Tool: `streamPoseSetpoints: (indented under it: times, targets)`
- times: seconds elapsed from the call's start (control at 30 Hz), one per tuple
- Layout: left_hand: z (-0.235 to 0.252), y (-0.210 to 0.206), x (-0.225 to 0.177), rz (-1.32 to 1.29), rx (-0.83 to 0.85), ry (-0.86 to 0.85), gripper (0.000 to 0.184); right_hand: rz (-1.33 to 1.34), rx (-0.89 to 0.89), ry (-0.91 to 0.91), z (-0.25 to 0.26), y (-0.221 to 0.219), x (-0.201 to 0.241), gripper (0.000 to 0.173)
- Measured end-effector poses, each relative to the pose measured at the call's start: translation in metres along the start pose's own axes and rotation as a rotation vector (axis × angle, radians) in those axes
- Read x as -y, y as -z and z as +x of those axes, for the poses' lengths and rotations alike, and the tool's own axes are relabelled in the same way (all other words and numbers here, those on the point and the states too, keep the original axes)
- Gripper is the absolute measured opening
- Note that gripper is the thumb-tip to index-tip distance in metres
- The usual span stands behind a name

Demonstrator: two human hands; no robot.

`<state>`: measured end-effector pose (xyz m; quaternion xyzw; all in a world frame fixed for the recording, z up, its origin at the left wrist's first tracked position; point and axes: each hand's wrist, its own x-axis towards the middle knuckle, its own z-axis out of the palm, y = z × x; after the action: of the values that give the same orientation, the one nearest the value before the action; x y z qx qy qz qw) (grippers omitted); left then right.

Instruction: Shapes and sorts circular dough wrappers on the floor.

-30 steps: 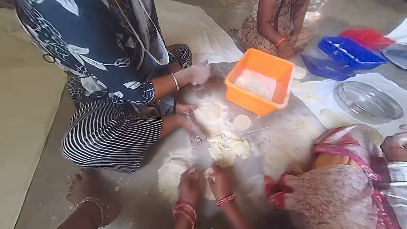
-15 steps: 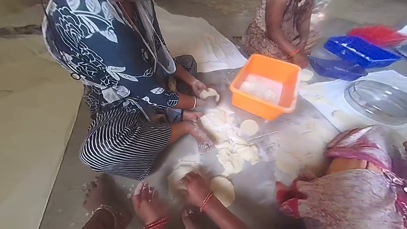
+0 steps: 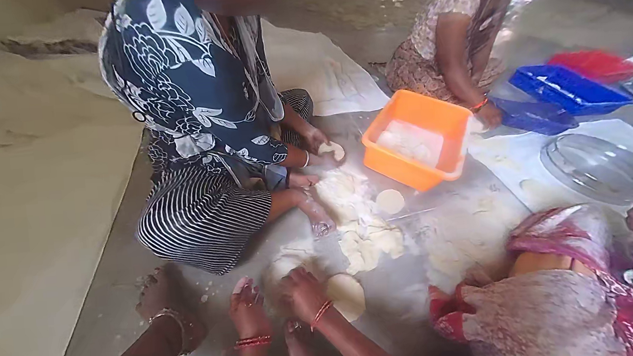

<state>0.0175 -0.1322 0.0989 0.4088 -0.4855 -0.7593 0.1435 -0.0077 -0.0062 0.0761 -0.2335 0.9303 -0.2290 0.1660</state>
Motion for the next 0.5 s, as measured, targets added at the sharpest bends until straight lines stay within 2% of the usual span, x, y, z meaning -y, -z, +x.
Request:
streamPoseSetpoints:
  times: [0.1,0.27,0.4,0.5]
  targets:
    - [-0.001,0.000,0.001,0.007,0.005,-0.004,0.038,-0.092,-0.064,0.047,-0.004,-0.013,0.002,0.044]
    - [-0.002,-0.001,-0.001,-0.006,0.003,0.000,0.037,-0.059,-0.149,-0.021,-0.006,-0.013,0.001,0.044]
    - [-0.001,-0.001,0.003,-0.007,-0.011,-0.017,0.034,-0.148,-0.265,-0.030,-0.013,-0.025,-0.001,0.030]
    - [-0.003,-0.002,0.005,-0.004,0.002,-0.024,0.035,-0.240,-0.466,0.078,-0.014,-0.038,-0.009,0.021]
